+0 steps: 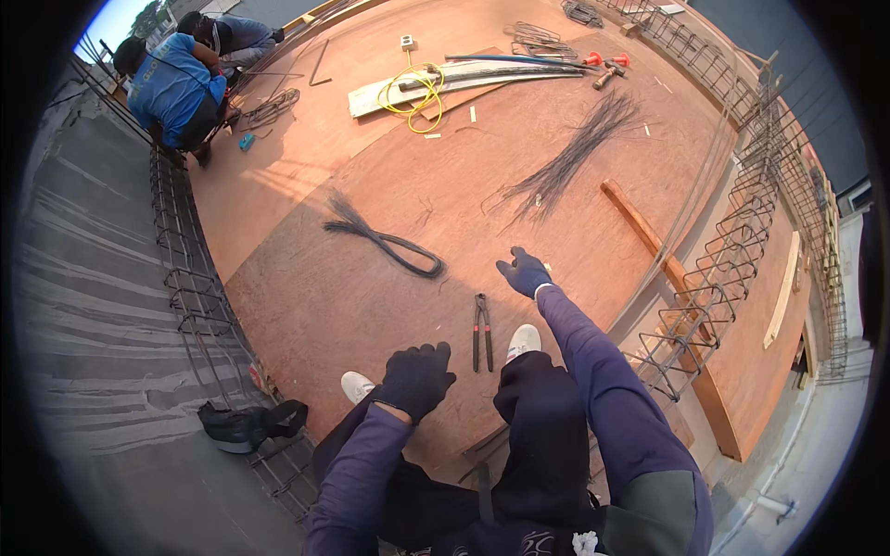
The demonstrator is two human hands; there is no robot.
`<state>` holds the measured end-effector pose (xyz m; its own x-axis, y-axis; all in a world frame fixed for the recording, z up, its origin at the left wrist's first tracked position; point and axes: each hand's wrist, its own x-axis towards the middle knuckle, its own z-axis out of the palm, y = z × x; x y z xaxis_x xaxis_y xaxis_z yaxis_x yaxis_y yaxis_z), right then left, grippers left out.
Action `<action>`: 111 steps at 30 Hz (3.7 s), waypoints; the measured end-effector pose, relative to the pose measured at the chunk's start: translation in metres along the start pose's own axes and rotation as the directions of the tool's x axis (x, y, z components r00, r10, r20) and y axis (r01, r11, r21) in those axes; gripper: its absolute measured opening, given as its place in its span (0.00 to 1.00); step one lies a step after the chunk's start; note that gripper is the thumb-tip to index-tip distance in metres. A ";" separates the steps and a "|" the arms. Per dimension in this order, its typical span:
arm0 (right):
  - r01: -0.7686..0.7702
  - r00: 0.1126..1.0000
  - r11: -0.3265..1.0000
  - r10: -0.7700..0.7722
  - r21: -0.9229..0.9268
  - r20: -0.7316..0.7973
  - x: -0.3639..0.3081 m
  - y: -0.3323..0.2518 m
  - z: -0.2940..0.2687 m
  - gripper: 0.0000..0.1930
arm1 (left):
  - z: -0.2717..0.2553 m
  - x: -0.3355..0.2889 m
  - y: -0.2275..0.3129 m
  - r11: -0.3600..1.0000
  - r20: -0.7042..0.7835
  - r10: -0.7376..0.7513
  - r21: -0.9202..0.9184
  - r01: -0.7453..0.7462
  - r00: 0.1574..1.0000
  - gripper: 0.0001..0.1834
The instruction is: The person sits on a construction floor and repeatedly picks up wire ties, bends them, and twists them into loops using pliers. The person handles bundles of wire ties and places the finished loops on the floor.
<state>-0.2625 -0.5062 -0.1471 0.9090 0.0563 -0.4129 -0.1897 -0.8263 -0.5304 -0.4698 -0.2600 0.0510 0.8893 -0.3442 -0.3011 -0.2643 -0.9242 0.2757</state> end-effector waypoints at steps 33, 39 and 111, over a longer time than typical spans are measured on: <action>0.399 0.748 0.815 -0.554 0.420 0.365 -0.044 -0.257 0.001 0.23 | -0.081 -0.025 -0.064 0.889 -0.432 -0.428 -0.358 0.284 0.794 0.30; 0.313 0.725 0.674 -0.624 0.669 0.290 -0.177 -0.249 -0.105 0.16 | -0.073 -0.019 -0.071 0.095 -0.216 -0.875 -0.954 -0.284 0.433 0.51; 0.593 0.805 0.793 -0.584 -0.138 0.101 -0.191 -0.132 -0.077 0.34 | -0.056 0.084 -0.096 -0.276 0.131 -0.954 -0.730 -0.625 0.269 0.43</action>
<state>-0.3821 -0.4510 0.0592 0.8052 0.5850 -0.0974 0.4400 -0.6994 -0.5632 -0.3485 -0.1910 0.0506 0.4423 0.7676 -0.4638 -0.2099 0.5913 0.7786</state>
